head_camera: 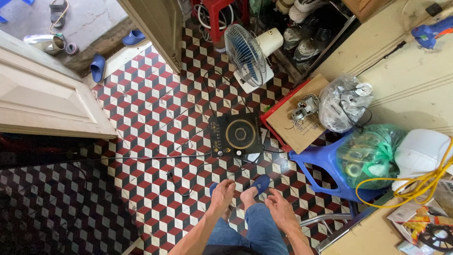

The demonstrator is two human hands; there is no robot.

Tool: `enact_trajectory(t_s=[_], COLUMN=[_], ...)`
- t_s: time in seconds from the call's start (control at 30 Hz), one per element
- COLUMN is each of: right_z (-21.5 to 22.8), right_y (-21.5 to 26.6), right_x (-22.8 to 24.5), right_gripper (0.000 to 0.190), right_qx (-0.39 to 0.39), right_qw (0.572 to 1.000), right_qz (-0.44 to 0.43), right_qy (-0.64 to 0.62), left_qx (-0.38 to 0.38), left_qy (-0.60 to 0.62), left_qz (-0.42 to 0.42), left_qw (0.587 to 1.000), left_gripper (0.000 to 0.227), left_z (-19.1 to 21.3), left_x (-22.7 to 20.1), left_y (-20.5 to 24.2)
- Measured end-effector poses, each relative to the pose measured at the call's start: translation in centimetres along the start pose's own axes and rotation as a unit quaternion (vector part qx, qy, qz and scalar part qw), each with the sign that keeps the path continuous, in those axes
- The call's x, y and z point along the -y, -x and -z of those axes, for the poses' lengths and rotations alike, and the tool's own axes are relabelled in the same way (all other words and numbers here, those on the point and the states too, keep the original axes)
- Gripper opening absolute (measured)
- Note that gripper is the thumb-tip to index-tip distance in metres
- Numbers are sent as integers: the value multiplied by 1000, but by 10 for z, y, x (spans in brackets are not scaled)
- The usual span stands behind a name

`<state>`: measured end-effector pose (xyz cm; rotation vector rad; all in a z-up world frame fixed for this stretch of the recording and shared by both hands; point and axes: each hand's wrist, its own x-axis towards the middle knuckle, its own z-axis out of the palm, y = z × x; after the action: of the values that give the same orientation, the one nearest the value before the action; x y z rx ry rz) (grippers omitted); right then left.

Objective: The person places an induction cooktop on a cluttered workbench and uses a multimeter to test its electrical connections. Afterward, the person wipes the surface of the cooktop with a white cloth.

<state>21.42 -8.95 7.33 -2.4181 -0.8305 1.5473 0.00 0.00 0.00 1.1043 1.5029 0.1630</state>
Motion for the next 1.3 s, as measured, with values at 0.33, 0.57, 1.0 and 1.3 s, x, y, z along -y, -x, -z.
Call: enact_trajectory(t_s=[0.33,0.57,1.0,1.3], right_z=[5,-20,-103,-120], right_y=[-128,-275,-553,-525], right_x=[-25,-27,-119,-68], right_gripper=[59,57,92,79], right_qx=[47,2,-67,-121], right_qw=[985,994,984,953], right_qz=[-66,-57,-51,-111], right_qy=[-151,-95,-154,-255], left_qx=[-85,-137,-77,-169], left_qy=[-83,78,226,139], left_qz=[47,96,152,209], left_qw=[992,983,959,953], left_gripper=[44,48,95,70], left_z=[28,20,-20,-28], left_x=[75,117,253,192], left_y=[-93,-230,-481,-471])
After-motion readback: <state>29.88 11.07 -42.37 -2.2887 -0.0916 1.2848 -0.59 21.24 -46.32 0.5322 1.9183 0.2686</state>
